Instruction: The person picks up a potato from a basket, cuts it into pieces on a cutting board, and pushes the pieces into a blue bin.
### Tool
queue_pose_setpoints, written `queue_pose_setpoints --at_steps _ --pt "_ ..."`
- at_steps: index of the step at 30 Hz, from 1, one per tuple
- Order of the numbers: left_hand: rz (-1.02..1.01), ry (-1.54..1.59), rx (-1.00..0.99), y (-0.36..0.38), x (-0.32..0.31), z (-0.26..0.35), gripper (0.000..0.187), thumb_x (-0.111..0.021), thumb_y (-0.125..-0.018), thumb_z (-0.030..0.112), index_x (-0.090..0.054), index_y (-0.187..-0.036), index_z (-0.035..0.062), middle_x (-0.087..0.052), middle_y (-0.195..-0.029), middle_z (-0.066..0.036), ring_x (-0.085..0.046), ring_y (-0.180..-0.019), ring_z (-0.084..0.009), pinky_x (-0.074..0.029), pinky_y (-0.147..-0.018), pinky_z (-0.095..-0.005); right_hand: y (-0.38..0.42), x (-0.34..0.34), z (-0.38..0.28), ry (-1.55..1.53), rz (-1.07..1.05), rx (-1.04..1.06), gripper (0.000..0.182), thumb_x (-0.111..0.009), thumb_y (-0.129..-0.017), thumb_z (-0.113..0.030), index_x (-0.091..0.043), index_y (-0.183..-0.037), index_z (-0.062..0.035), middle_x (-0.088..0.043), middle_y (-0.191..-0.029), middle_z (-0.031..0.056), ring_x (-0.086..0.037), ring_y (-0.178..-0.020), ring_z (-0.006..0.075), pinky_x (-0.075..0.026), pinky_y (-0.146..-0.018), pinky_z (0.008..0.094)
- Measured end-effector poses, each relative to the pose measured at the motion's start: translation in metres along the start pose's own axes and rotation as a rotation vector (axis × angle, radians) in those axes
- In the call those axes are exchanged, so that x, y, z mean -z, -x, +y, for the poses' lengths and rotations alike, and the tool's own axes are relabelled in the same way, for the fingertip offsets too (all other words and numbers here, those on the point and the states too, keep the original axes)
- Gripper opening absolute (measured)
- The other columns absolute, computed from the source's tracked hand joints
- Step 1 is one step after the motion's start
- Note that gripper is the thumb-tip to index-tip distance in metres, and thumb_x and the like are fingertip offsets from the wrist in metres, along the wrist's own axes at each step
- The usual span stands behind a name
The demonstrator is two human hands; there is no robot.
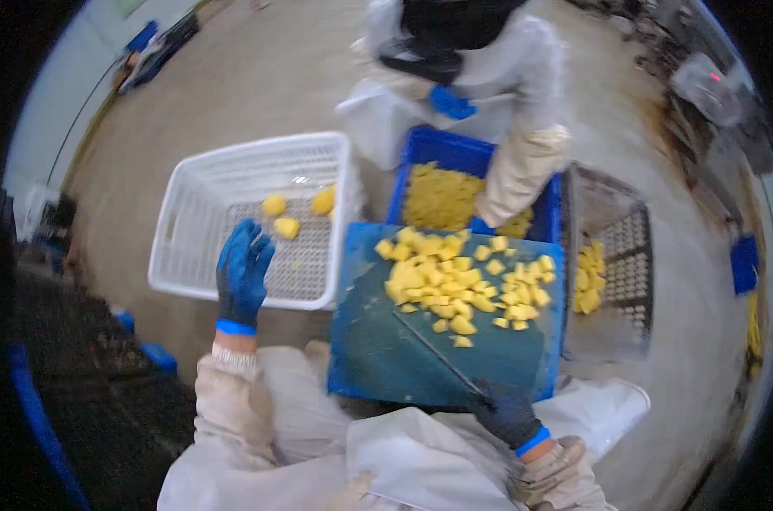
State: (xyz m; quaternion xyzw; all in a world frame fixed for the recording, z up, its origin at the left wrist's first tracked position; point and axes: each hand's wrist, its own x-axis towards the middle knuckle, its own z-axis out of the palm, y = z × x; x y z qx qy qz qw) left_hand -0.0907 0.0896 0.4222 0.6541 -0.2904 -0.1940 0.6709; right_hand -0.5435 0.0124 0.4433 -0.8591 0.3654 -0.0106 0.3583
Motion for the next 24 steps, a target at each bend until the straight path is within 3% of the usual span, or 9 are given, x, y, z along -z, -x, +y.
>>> queue_pose_setpoints --at_steps 2,7,8,10,16,17,18,20,24 --pt "0.0 0.105 -0.063 -0.024 0.023 -0.004 0.038 -0.051 -0.093 0.018 -0.046 -0.128 0.003 -0.051 -0.124 -0.011 -0.055 -0.105 -0.0227 -0.048 -0.089 -0.0342 -0.008 0.005 0.002 0.038 -0.087 0.057 0.031 -0.063 -0.076 -0.022 -0.064 -0.103 -0.0063 -0.065 -0.085 0.017 -0.062 -0.075 0.0352 -0.049 -0.068 0.0425" --pt "-0.186 -0.663 -0.486 -0.073 0.071 -0.024 0.034 -0.052 -0.092 0.02 -0.055 -0.121 0.0028 -0.059 -0.114 -0.011 -0.056 -0.106 -0.0191 -0.047 -0.089 -0.0337 -0.027 0.009 0.002 0.318 -0.179 0.121 0.024 -0.064 -0.074 -0.02 -0.065 -0.095 -0.0089 -0.064 -0.075 0.0149 -0.061 -0.065 0.0329 -0.047 -0.06 0.0432" --pt "-0.178 -0.669 -0.468 -0.076 0.071 -0.029 0.034 -0.052 -0.092 0.02 -0.055 -0.121 0.0028 -0.059 -0.114 -0.011 -0.056 -0.106 -0.0191 -0.047 -0.089 -0.0337 -0.029 0.01 -0.001 0.319 -0.199 0.128 0.024 -0.064 -0.074 -0.02 -0.065 -0.095 -0.0089 -0.064 -0.075 0.0149 -0.061 -0.065 0.0329 -0.047 -0.06 0.0432" --pt "-0.238 -0.529 0.165 -0.084 0.062 -0.026 0.032 -0.057 -0.088 0.02 -0.059 -0.113 0.0001 -0.062 -0.109 -0.015 -0.06 -0.096 -0.0203 -0.047 -0.084 -0.0316 -0.031 0.01 -0.007 0.387 -0.224 0.055 0.021 -0.064 -0.073 -0.017 -0.065 -0.093 -0.0105 -0.062 -0.072 0.014 -0.06 -0.064 0.0321 -0.045 -0.058 0.0436" --pt "-1.095 -1.077 0.201 -0.129 0.036 -0.131 0.034 -0.057 -0.083 0.033 -0.059 -0.109 0.0112 -0.063 -0.102 -0.015 -0.06 -0.092 -0.0313 -0.048 -0.082 -0.0383 -0.022 0.001 0.006 0.465 -0.291 0.063 0.029 -0.065 -0.066 -0.014 -0.063 -0.095 -0.0115 -0.059 -0.071 0.0112 -0.057 -0.067 0.0322 -0.043 -0.06 0.0438" --pt "-1.319 -1.254 0.298 -0.135 0.015 -0.144 0.041 -0.059 -0.081 0.035 -0.057 -0.115 0.013 -0.062 -0.109 -0.016 -0.059 -0.097 -0.0324 -0.046 -0.086 -0.0393 -0.026 -0.001 0.005 0.462 -0.225 0.103 0.019 -0.065 -0.069 -0.014 -0.064 -0.087 -0.0105 -0.059 -0.068 0.0118 -0.058 -0.06 0.0333 -0.043 -0.053 0.0432" --pt "-1.376 -1.304 0.247 -0.133 0.004 -0.166 0.049 -0.061 -0.078 0.037 -0.055 -0.121 0.0136 -0.06 -0.115 -0.016 -0.057 -0.103 -0.0316 -0.044 -0.091 -0.0408 -0.029 -0.001 0.003 0.471 -0.228 0.086 0.019 -0.065 -0.069 -0.014 -0.064 -0.087 -0.0105 -0.059 -0.068 0.0118 -0.058 -0.06 0.0333 -0.043 -0.053 0.0432" --pt "-1.417 -1.194 0.379 -0.113 0.004 -0.321 0.056 -0.063 -0.075 0.038 -0.053 -0.125 0.0137 -0.058 -0.119 -0.014 -0.055 -0.109 -0.0301 -0.041 -0.096 -0.0414 -0.034 0.002 0.001 0.411 -0.244 0.096 0.022 -0.065 -0.066 -0.013 -0.065 -0.088 -0.0113 -0.06 -0.068 0.0118 -0.058 -0.061 0.0328 -0.044 -0.052 0.0429" --pt "-1.487 -1.031 0.284 -0.089 -0.063 -0.306 0.054 -0.063 -0.075 0.037 -0.055 -0.122 0.0124 -0.059 -0.117 -0.015 -0.055 -0.107 -0.03 -0.042 -0.094 -0.0412 -0.035 0.01 -0.003 0.365 -0.432 -0.027 0.036 -0.064 -0.069 -0.022 -0.062 -0.105 -0.0168 -0.059 -0.068 0.0084 -0.059 -0.061 0.0301 -0.044 -0.053 0.0431"
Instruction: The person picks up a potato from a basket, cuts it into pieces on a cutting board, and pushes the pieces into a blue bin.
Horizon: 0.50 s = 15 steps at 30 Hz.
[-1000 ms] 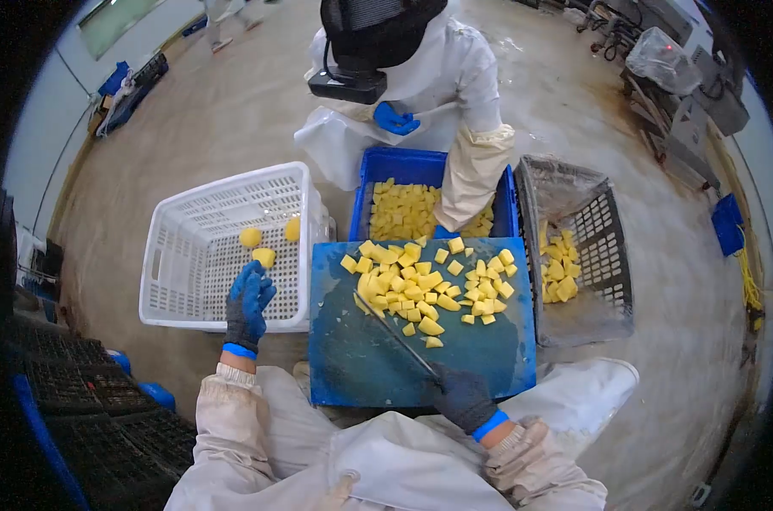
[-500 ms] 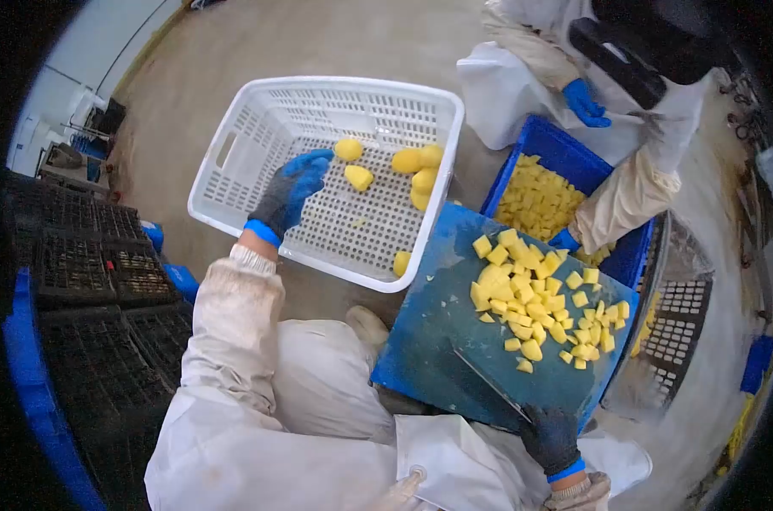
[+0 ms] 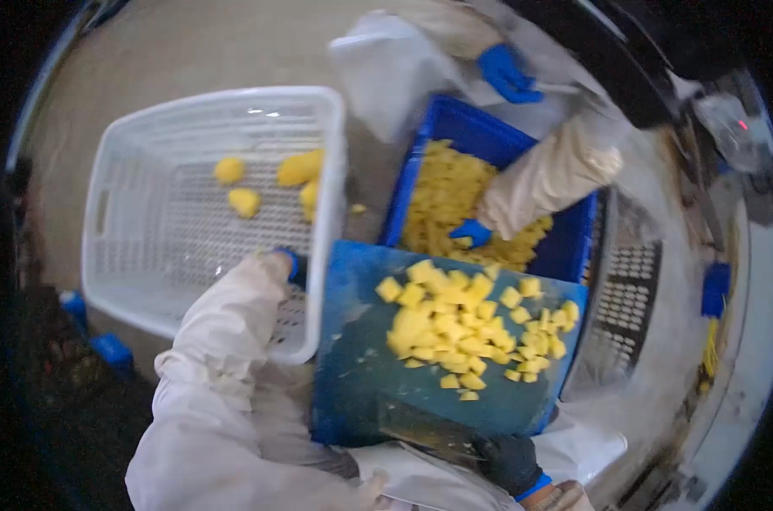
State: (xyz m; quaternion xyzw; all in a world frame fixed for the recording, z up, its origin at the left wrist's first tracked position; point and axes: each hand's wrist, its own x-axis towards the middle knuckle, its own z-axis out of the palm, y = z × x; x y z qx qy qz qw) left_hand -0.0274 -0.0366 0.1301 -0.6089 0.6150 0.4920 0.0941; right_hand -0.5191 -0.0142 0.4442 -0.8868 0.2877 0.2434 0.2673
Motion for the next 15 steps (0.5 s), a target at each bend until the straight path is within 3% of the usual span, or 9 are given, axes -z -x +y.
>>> queue_pose_setpoints --at_steps 3,4,5,15 --pt "-0.03 0.072 -0.036 0.008 -0.005 0.032 0.052 -0.064 -0.075 0.036 -0.056 -0.12 0.0111 -0.06 -0.115 -0.016 -0.056 -0.106 -0.03 -0.043 -0.092 -0.041 0.002 -0.002 0.002 0.05 0.021 0.015 0.034 -0.061 -0.072 -0.023 -0.062 -0.105 -0.0172 -0.057 -0.065 0.0073 -0.058 -0.058 0.0277 -0.044 -0.051 0.0416" --pt "-0.042 0.101 -0.033 -0.023 0.022 0.085 0.051 -0.064 -0.075 0.036 -0.056 -0.119 0.0107 -0.06 -0.115 -0.016 -0.056 -0.106 -0.03 -0.043 -0.092 -0.0409 0.003 0.0 0.002 0.044 0.028 -0.01 0.034 -0.061 -0.072 -0.023 -0.062 -0.105 -0.0172 -0.057 -0.065 0.0073 -0.058 -0.058 0.0277 -0.044 -0.051 0.0416" --pt "-0.057 0.129 -0.026 0.017 -0.001 0.034 0.051 -0.064 -0.075 0.035 -0.057 -0.118 0.0102 -0.06 -0.114 -0.016 -0.057 -0.105 -0.0299 -0.043 -0.091 -0.0408 0.002 0.003 0.0 0.044 0.007 -0.012 0.033 -0.061 -0.073 -0.023 -0.062 -0.106 -0.0171 -0.057 -0.064 0.0072 -0.058 -0.057 0.0273 -0.044 -0.05 0.0409" --pt "-0.124 0.407 0.205 0.068 0.002 0.053 0.045 -0.065 -0.074 0.032 -0.061 -0.11 0.0059 -0.062 -0.108 -0.018 -0.059 -0.101 -0.0298 -0.046 -0.085 -0.0401 0.006 -0.003 0.002 -0.006 0.057 -0.009 0.028 -0.057 -0.077 -0.021 -0.061 -0.103 -0.0131 -0.06 -0.067 0.0088 -0.06 -0.057 0.0272 -0.045 -0.048 0.0398"
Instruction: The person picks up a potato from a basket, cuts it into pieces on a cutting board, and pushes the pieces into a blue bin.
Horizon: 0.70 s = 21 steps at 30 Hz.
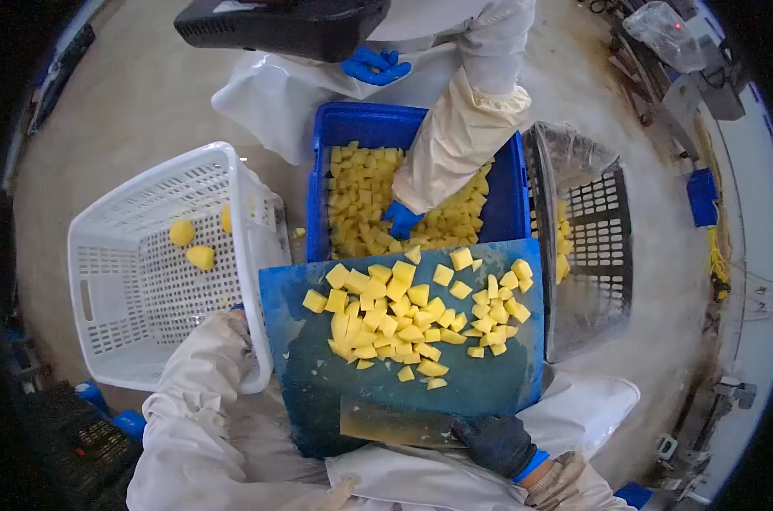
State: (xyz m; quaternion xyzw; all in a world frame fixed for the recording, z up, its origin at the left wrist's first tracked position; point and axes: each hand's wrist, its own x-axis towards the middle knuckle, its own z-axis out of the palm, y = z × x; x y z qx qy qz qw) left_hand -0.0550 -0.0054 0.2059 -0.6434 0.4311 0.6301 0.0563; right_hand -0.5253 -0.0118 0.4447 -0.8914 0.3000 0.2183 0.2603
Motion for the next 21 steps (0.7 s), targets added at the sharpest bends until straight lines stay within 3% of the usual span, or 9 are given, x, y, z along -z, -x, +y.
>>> queue_pose_setpoints --at_steps 3,4,5,7,12,14,15,18,21 --pt "0.036 0.095 0.109 0.024 0.007 -0.011 0.043 -0.065 -0.074 0.031 -0.062 -0.107 0.0046 -0.063 -0.106 -0.019 -0.06 -0.099 -0.0297 -0.047 -0.084 -0.0399 0.001 0.005 -0.004 -0.003 0.082 0.018 0.028 -0.058 -0.077 -0.021 -0.061 -0.104 -0.012 -0.06 -0.067 0.0097 -0.061 -0.059 0.0273 -0.046 -0.05 0.0397" --pt "0.173 -0.492 -0.2 0.029 0.013 -0.013 0.043 -0.068 -0.074 0.03 -0.06 -0.107 0.0032 -0.064 -0.1 -0.019 -0.061 -0.092 -0.0292 -0.048 -0.08 -0.0399 0.002 0.003 -0.003 -0.011 0.097 0.036 0.028 -0.058 -0.077 -0.021 -0.061 -0.104 -0.012 -0.06 -0.067 0.0097 -0.061 -0.059 0.0273 -0.046 -0.05 0.0397" --pt "0.323 -0.12 -0.165 0.065 0.025 0.007 0.042 -0.07 -0.074 0.027 -0.056 -0.106 0.004 -0.064 -0.096 -0.018 -0.061 -0.085 -0.0298 -0.049 -0.077 -0.0402 0.002 0.0 -0.002 -0.015 0.08 0.015 0.029 -0.059 -0.076 -0.021 -0.061 -0.103 -0.0117 -0.061 -0.067 0.0102 -0.061 -0.06 0.028 -0.046 -0.051 0.0404" --pt "0.412 0.19 -0.002 0.14 0.043 0.051 0.05 -0.069 -0.077 0.02 -0.045 -0.12 0.0086 -0.06 -0.09 -0.011 -0.059 -0.066 -0.0135 -0.051 -0.051 -0.0272 0.003 -0.003 -0.001 -0.029 0.075 0.016 0.029 -0.059 -0.075 -0.021 -0.062 -0.102 -0.0114 -0.061 -0.067 0.0106 -0.061 -0.061 0.0286 -0.046 -0.053 0.041" --pt "0.742 0.468 -0.287 0.261 0.012 0.116 0.041 -0.065 -0.081 0.019 -0.048 -0.116 0.0085 -0.059 -0.093 -0.007 -0.058 -0.068 -0.012 -0.05 -0.051 -0.0243 0.008 -0.013 0.006 -0.129 0.274 0.033 0.026 -0.061 -0.071 -0.017 -0.066 -0.096 -0.0099 -0.062 -0.07 0.0146 -0.061 -0.065 0.0322 -0.046 -0.059 0.0437" --pt "0.631 0.502 -0.256 0.276 -0.027 0.134 0.04 -0.066 -0.081 0.02 -0.05 -0.116 0.0095 -0.058 -0.097 -0.005 -0.056 -0.07 -0.0094 -0.05 -0.053 -0.0222 0.014 -0.016 0.008 -0.163 0.288 0.029 0.026 -0.061 -0.071 -0.016 -0.066 -0.096 -0.0095 -0.062 -0.072 0.0151 -0.061 -0.067 0.0327 -0.047 -0.06 0.0438" --pt "0.621 0.379 -0.45 0.27 -0.051 0.135 0.043 -0.068 -0.081 0.022 -0.05 -0.118 0.0113 -0.058 -0.097 -0.004 -0.055 -0.07 -0.0077 -0.048 -0.055 -0.0216 0.017 -0.017 0.008 -0.198 0.297 0.003 0.026 -0.061 -0.071 -0.014 -0.066 -0.096 -0.0092 -0.062 -0.073 0.0157 -0.061 -0.068 0.0331 -0.047 -0.061 0.0438" --pt "0.532 0.094 -0.402 0.233 -0.114 0.142 0.049 -0.07 -0.079 0.035 -0.053 -0.117 0.0093 -0.059 -0.107 -0.012 -0.059 -0.095 -0.0245 -0.047 -0.084 -0.0355 0.019 -0.023 0.007 -0.246 0.376 -0.018 0.028 -0.06 -0.071 -0.014 -0.065 -0.098 -0.0093 -0.063 -0.076 0.0152 -0.061 -0.069 0.0338 -0.047 -0.063 0.0441" --pt "0.746 -0.074 -0.31 0.198 -0.165 0.152 0.056 -0.069 -0.078 0.039 -0.051 -0.12 0.0072 -0.055 -0.115 -0.02 -0.054 -0.106 -0.0362 -0.044 -0.089 -0.0423 0.018 -0.031 0.009 -0.286 0.418 -0.007 0.03 -0.06 -0.072 -0.014 -0.064 -0.101 -0.01 -0.064 -0.078 0.0146 -0.061 -0.069 0.0338 -0.048 -0.062 0.0437"
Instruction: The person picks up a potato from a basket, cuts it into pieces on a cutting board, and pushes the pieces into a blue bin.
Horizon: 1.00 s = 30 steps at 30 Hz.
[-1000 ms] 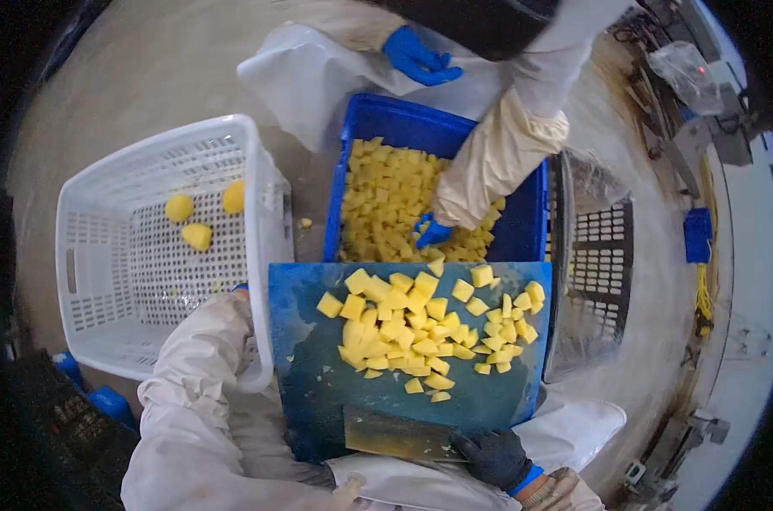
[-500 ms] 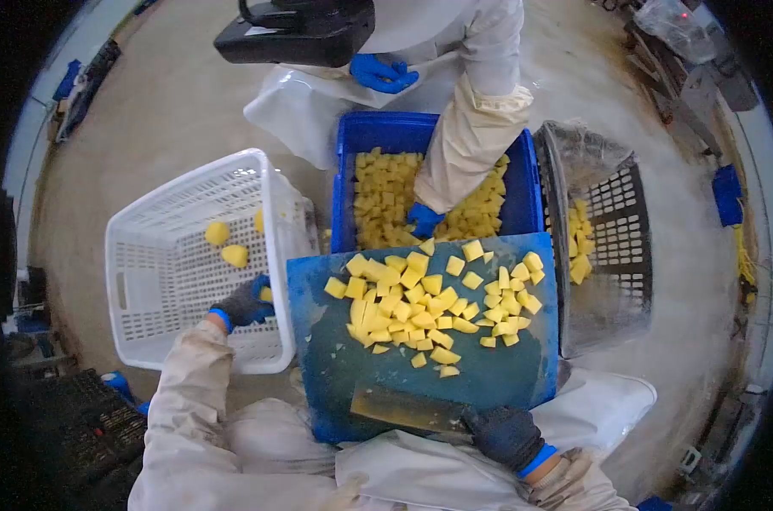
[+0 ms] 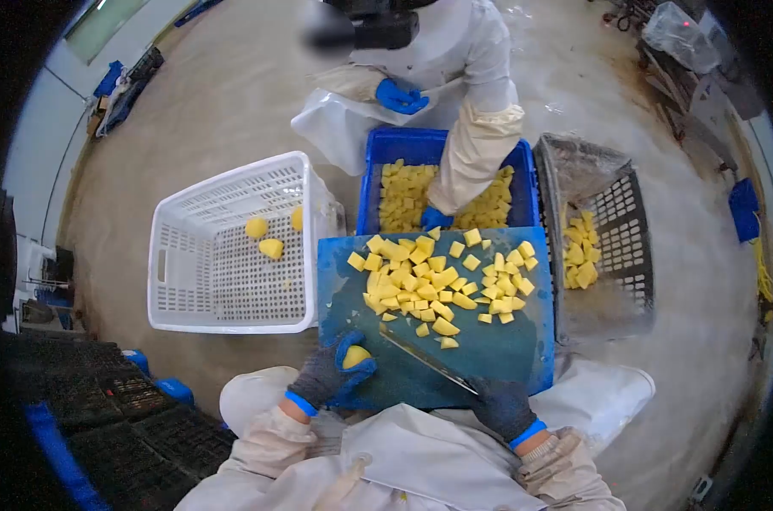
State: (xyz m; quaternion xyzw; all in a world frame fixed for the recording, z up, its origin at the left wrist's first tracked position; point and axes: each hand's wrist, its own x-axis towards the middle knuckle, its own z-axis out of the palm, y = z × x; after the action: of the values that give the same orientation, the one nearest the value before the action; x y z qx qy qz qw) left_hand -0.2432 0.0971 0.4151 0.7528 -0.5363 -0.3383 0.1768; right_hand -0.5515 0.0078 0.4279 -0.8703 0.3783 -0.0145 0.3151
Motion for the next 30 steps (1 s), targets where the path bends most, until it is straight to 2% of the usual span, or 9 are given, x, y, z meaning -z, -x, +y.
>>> queue_pose_setpoints --at_steps 1,3,7,10,13,16,18,25,30 --pt "-0.004 0.008 -0.012 0.0 -0.008 0.0 0.056 -0.069 -0.078 0.039 -0.051 -0.12 0.0072 -0.055 -0.115 -0.02 -0.054 -0.106 -0.0362 -0.044 -0.089 -0.0423 0.0 0.001 -0.002 0.01 0.004 -0.011 0.03 -0.06 -0.072 -0.014 -0.064 -0.101 -0.01 -0.064 -0.078 0.0146 -0.061 -0.069 0.0338 -0.048 -0.062 0.0437" --pt "0.331 0.006 -0.027 0.002 -0.019 0.003 0.057 -0.068 -0.079 0.036 -0.048 -0.123 0.0052 -0.05 -0.122 -0.022 -0.051 -0.111 -0.0383 -0.043 -0.091 -0.0433 0.001 0.001 -0.007 0.048 -0.043 -0.036 0.03 -0.06 -0.072 -0.014 -0.064 -0.101 -0.0106 -0.063 -0.076 0.0142 -0.062 -0.068 0.0331 -0.048 -0.06 0.043" --pt "0.305 0.13 -0.042 -0.003 -0.014 -0.003 0.058 -0.068 -0.079 0.033 -0.047 -0.124 0.0034 -0.047 -0.124 -0.024 -0.049 -0.112 -0.0387 -0.042 -0.093 -0.0425 0.003 -0.01 -0.003 0.079 0.0 0.003 0.028 -0.059 -0.073 -0.015 -0.064 -0.1 -0.0114 -0.063 -0.075 0.0141 -0.062 -0.067 0.0325 -0.048 -0.059 0.0424" --pt "0.271 0.124 -0.157 -0.008 -0.026 -0.016 0.056 -0.068 -0.079 0.03 -0.047 -0.123 0.0034 -0.048 -0.121 -0.023 -0.049 -0.111 -0.0377 -0.042 -0.093 -0.0423 0.003 -0.008 -0.009 0.093 0.014 -0.019 0.027 -0.06 -0.073 -0.016 -0.064 -0.099 -0.0114 -0.063 -0.074 0.0142 -0.062 -0.066 0.0324 -0.048 -0.058 0.0425" --pt "0.312 0.089 -0.179 -0.009 -0.033 -0.018 0.056 -0.07 -0.078 0.027 -0.047 -0.122 0.0025 -0.05 -0.118 -0.022 -0.05 -0.108 -0.037 -0.042 -0.092 -0.0423 0.003 -0.005 -0.011 0.141 -0.033 -0.056 0.026 -0.06 -0.073 -0.017 -0.064 -0.098 -0.0118 -0.063 -0.074 0.0144 -0.062 -0.066 0.0325 -0.048 -0.059 0.0429" --pt "0.37 0.041 -0.241 -0.011 -0.038 -0.018 0.054 -0.07 -0.077 0.025 -0.047 -0.121 0.002 -0.051 -0.115 -0.021 -0.051 -0.107 -0.0359 -0.042 -0.092 -0.0422 0.004 -0.008 -0.01 0.063 0.068 -0.016 0.025 -0.06 -0.074 -0.018 -0.064 -0.097 -0.0124 -0.063 -0.074 0.0146 -0.063 -0.067 0.0323 -0.048 -0.058 0.0431" --pt "0.377 0.133 -0.207 -0.012 -0.041 -0.018 0.056 -0.071 -0.076 0.026 -0.049 -0.121 0.0024 -0.05 -0.113 -0.021 -0.046 -0.106 -0.0379 -0.037 -0.093 -0.046 0.004 -0.006 -0.011 0.065 0.045 -0.031 0.023 -0.061 -0.074 -0.019 -0.064 -0.096 -0.0128 -0.064 -0.075 0.0148 -0.063 -0.068 0.0324 -0.049 -0.058 0.0433" --pt "0.491 0.045 -0.25 -0.012 -0.051 -0.019 0.053 -0.07 -0.077 0.025 -0.049 -0.119 0.002 -0.051 -0.111 -0.021 -0.048 -0.103 -0.0379 -0.038 -0.091 -0.0455 0.006 -0.007 -0.012 0.108 0.021 -0.043 0.021 -0.061 -0.074 -0.02 -0.063 -0.094 -0.0119 -0.064 -0.076 0.0155 -0.063 -0.069 0.0327 -0.049 -0.059 0.044" --pt "0.479 0.052 -0.241 -0.01 -0.05 -0.012 0.05 -0.067 -0.079 0.025 -0.047 -0.119 0.0008 -0.051 -0.112 -0.022 -0.048 -0.104 -0.0395 -0.039 -0.091 -0.0456 0.011 -0.019 0.0 0.099 0.064 -0.037 0.02 -0.058 -0.075 -0.015 -0.063 -0.094 -0.0108 -0.064 -0.078 0.0167 -0.063 -0.072 0.0346 -0.049 -0.063 0.0452"
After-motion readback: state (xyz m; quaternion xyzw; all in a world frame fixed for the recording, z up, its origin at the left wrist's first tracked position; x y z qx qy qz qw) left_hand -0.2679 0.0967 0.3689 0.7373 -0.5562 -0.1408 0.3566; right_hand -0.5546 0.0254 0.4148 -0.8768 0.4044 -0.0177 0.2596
